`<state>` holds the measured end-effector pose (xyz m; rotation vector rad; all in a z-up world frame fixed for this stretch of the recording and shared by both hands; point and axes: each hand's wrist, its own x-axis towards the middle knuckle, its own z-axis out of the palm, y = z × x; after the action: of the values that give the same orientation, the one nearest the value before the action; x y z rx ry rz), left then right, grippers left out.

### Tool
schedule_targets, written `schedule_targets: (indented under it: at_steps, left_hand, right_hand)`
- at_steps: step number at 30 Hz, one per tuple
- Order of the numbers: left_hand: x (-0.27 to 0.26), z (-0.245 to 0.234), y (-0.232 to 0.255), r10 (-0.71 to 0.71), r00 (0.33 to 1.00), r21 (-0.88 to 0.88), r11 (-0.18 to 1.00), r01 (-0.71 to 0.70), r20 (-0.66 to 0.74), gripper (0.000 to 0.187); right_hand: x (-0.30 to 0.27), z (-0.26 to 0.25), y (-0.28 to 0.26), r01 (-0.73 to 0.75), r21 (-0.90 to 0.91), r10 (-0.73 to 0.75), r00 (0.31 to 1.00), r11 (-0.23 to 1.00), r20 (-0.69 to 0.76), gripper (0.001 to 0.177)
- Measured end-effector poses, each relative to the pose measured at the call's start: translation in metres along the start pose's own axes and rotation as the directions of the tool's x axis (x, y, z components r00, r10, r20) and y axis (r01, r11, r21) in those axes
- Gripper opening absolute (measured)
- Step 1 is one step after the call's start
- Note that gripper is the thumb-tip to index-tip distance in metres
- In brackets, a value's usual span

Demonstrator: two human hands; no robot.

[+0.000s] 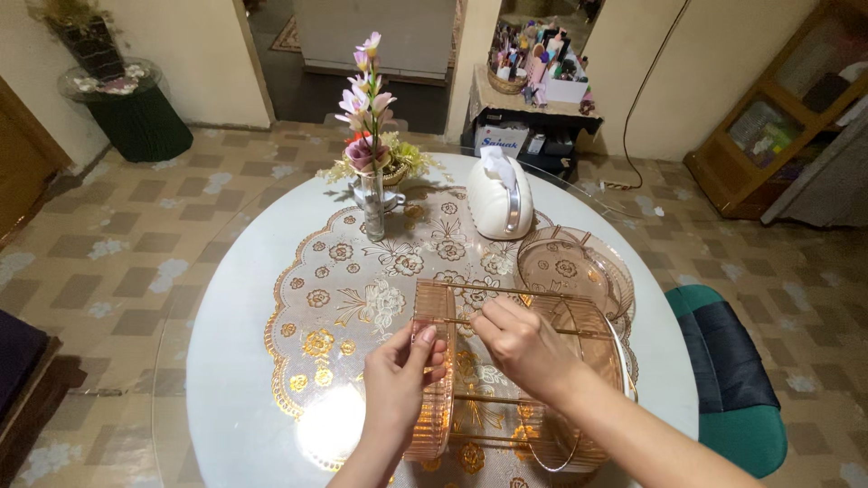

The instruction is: The person assembles a multi-tiered plastic container by inserting vertical rods into a base and attaching a circular top piece. They repeatedly adjust the rods and top piece to ensure a secure fit.

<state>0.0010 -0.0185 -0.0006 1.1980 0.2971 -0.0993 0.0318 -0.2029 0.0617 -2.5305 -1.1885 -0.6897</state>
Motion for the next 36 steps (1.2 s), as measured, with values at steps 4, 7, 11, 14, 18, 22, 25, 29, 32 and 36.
schedule_targets:
  at_steps: [4,7,11,14,18,22,25,29,32,36]
  left_hand:
    - [0.003,-0.003,-0.002,0.009,0.999,-0.012,1.0,-0.009,0.032,0.031]
    - [0.003,-0.004,-0.003,-0.009,0.999,-0.017,1.0,0.01,0.037,0.031]
    - [0.001,-0.003,0.0,-0.019,0.999,-0.018,1.0,0.02,0.051,0.032]
    - [-0.003,-0.003,0.004,-0.009,0.999,0.005,1.0,0.009,0.05,0.033]
    - [-0.005,-0.002,0.007,-0.036,0.999,-0.009,0.999,0.036,0.033,0.033]
    - [-0.004,-0.003,0.005,-0.049,0.999,-0.017,0.999,0.05,0.023,0.033]
    - [-0.002,-0.002,0.004,-0.055,0.998,-0.008,0.998,0.055,0.01,0.034]
    - [-0.002,0.002,0.004,0.043,0.999,-0.02,0.999,-0.043,0.005,0.037]
    - [-0.004,0.002,0.004,0.319,0.94,0.56,0.804,-0.202,-0.119,0.059]
    - [-0.002,-0.007,0.009,0.707,0.638,0.747,0.237,-0.621,0.306,0.054]
  right_hand:
    - [0.005,-0.003,0.011,0.031,0.1,-0.039,0.996,0.995,0.078,0.021]
    - [0.01,-0.004,0.02,-0.043,0.213,0.007,0.986,0.976,0.168,0.017]
    - [0.018,-0.002,0.032,-0.237,0.307,0.139,0.941,0.922,0.308,0.012]
    - [0.016,-0.002,0.031,-0.256,0.326,0.166,0.945,0.91,0.281,0.015]
    - [0.001,-0.006,0.016,-0.184,0.287,0.161,0.982,0.94,0.102,0.032]
    - [-0.007,-0.009,0.004,-0.079,0.13,0.086,0.995,0.988,-0.047,0.022]
    - [-0.006,-0.01,0.0,-0.026,0.08,0.034,0.995,0.996,-0.098,0.016]
    - [-0.001,-0.009,0.002,0.012,0.012,-0.011,0.996,1.0,-0.091,0.015]
    - [0.001,-0.009,0.004,0.027,-0.017,-0.029,0.996,0.999,-0.085,0.015]
    - [0.001,-0.009,0.005,0.008,-0.016,-0.009,0.998,1.0,-0.068,0.012]
